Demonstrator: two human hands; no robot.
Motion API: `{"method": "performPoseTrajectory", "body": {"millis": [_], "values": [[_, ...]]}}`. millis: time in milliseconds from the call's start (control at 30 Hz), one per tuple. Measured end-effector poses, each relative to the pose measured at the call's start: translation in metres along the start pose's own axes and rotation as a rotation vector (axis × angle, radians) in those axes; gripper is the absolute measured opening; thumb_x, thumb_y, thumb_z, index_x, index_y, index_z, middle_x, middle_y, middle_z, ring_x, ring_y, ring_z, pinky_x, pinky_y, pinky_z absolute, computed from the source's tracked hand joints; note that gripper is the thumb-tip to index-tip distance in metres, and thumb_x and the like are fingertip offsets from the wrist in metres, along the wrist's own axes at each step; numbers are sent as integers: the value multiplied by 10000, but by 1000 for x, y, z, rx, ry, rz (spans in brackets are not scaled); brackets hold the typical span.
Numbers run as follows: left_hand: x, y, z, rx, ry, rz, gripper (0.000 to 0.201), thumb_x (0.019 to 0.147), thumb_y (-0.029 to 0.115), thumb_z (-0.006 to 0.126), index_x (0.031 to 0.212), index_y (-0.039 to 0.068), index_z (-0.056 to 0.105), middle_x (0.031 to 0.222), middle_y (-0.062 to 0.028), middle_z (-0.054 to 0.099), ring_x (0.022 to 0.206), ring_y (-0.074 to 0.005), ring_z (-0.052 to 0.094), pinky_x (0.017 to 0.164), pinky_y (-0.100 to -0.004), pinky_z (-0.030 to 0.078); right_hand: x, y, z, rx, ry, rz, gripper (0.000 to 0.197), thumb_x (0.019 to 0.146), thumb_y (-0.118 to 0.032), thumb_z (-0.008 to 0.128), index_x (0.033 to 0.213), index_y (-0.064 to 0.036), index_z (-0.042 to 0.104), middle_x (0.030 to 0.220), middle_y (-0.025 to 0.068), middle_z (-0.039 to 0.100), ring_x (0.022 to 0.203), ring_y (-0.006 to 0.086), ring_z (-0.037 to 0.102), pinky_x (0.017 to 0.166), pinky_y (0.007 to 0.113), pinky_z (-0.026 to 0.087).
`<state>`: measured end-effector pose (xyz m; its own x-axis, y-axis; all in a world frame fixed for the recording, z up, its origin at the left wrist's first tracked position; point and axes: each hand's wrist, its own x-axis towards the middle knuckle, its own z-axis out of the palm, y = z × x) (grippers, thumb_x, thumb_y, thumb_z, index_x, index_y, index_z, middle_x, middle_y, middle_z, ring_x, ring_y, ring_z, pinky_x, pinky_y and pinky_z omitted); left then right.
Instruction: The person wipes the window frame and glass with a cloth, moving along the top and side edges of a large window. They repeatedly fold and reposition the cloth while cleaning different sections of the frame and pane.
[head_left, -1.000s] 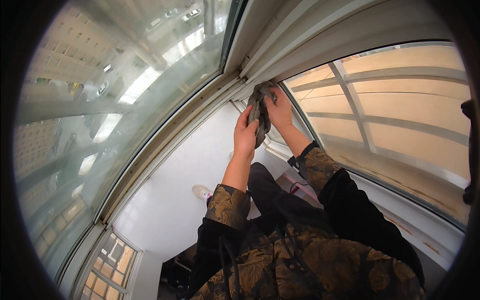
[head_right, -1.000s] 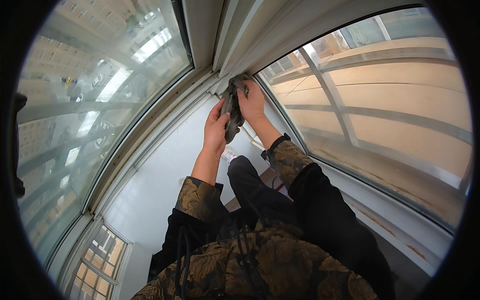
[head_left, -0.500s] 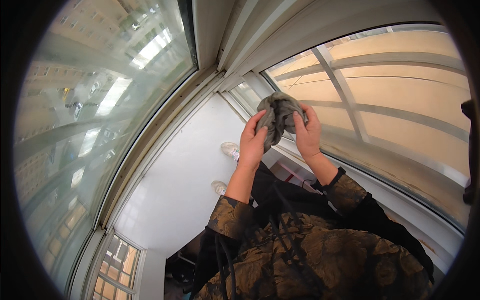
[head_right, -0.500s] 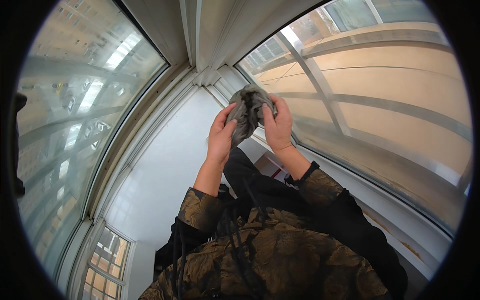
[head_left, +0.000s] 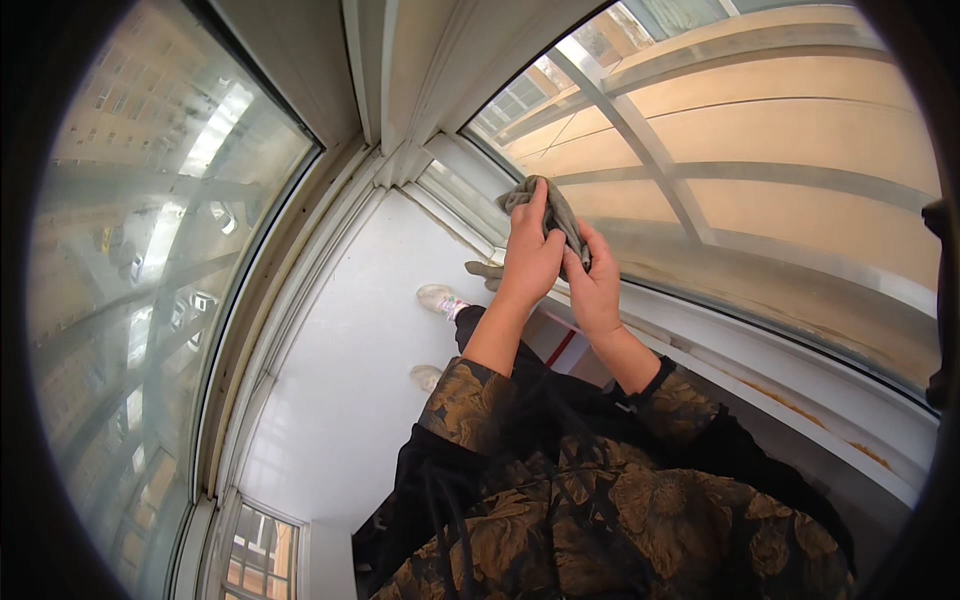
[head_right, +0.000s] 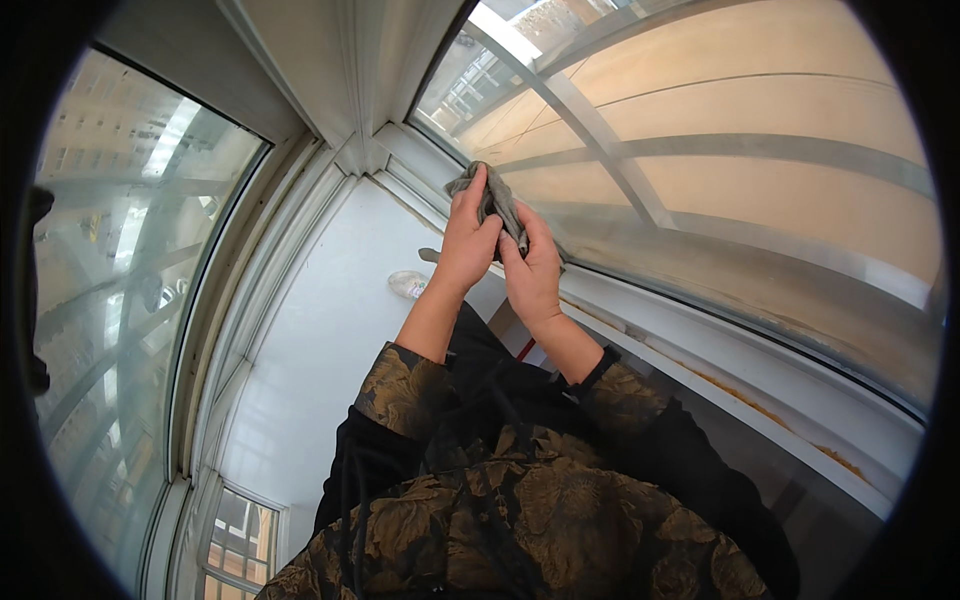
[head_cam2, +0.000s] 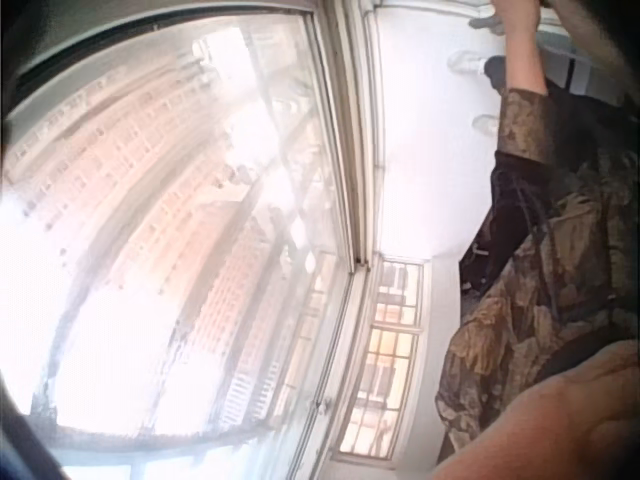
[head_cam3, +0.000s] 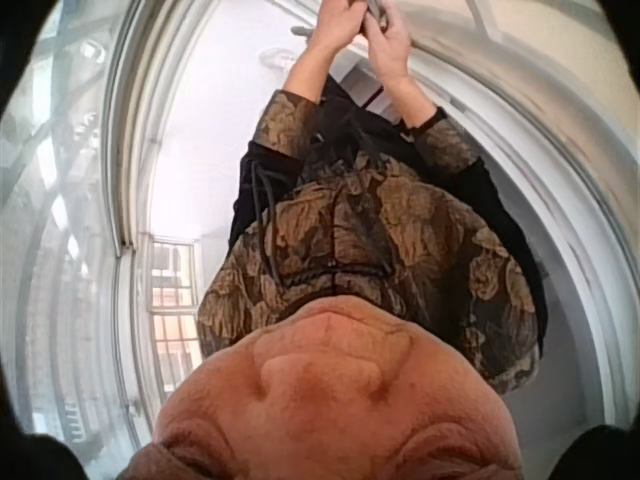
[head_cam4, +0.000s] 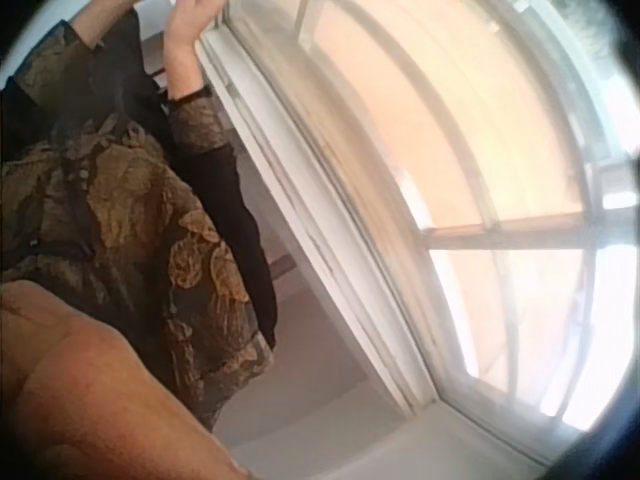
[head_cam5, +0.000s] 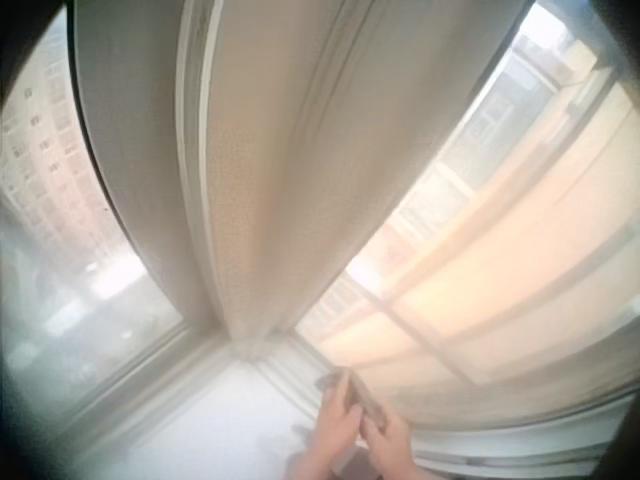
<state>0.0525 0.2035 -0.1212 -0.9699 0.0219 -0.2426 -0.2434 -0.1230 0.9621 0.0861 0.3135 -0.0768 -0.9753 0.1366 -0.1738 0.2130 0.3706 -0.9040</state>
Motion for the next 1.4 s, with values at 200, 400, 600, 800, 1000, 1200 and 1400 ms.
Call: {"method": "performPoseTrajectory", "body": {"millis": [200,400,600,800,1000,1200,1400], "values": [[-14,18,13,-12,-8,102,650,917,69,531,1561,33,450,1360,-218,513,1255,-398,543,1096,-417,441,-16,-9,-12,-42,54,-35,430,1013,-6,577,1440,26,529,1323,101,607,1175,166,591,981,292,500],[-35,13,15,-54,-89,54,589,913,68,569,1501,37,536,1358,-199,545,1287,-357,541,1137,-391,405,-25,7,-20,-233,64,-85,481,975,-65,642,1427,18,501,1341,109,594,1208,175,576,1041,327,470],[-69,-46,-10,-200,-72,-179,451,958,116,620,1401,34,638,1328,-131,664,1234,-233,624,1078,-344,469,-37,41,-5,-275,-114,56,611,866,-117,769,1403,40,523,1310,148,622,1211,237,598,1060,358,464],[-109,-84,-42,-477,-1,-274,434,981,61,577,1411,41,636,1342,-91,677,1220,-174,623,1070,-302,466,-38,57,-29,-135,-43,145,337,876,-19,632,1207,38,665,1101,61,698,1053,143,629,962,298,497],[-113,-103,-39,-418,-16,-195,514,974,73,587,1486,32,559,1439,-138,617,1327,-224,572,1132,-332,419,-34,72,-35,-211,234,-115,415,923,25,608,1337,10,592,1297,114,636,1175,215,611,1041,340,474],[-94,-111,-15,-297,-120,-191,621,983,86,620,1577,33,447,1554,-174,522,1436,-245,483,1195,-340,348,-27,129,11,-825,92,-396,628,854,94,593,1470,32,489,1564,231,393,1432,428,437,1172,461,403],[-85,-106,-41,-477,-96,-252,648,997,51,598,1611,30,389,1596,-142,469,1440,-216,464,1190,-330,354,17,115,51,-885,-39,-639,566,926,13,557,1489,30,496,1570,261,436,1412,446,476,1182,466,407]]}}
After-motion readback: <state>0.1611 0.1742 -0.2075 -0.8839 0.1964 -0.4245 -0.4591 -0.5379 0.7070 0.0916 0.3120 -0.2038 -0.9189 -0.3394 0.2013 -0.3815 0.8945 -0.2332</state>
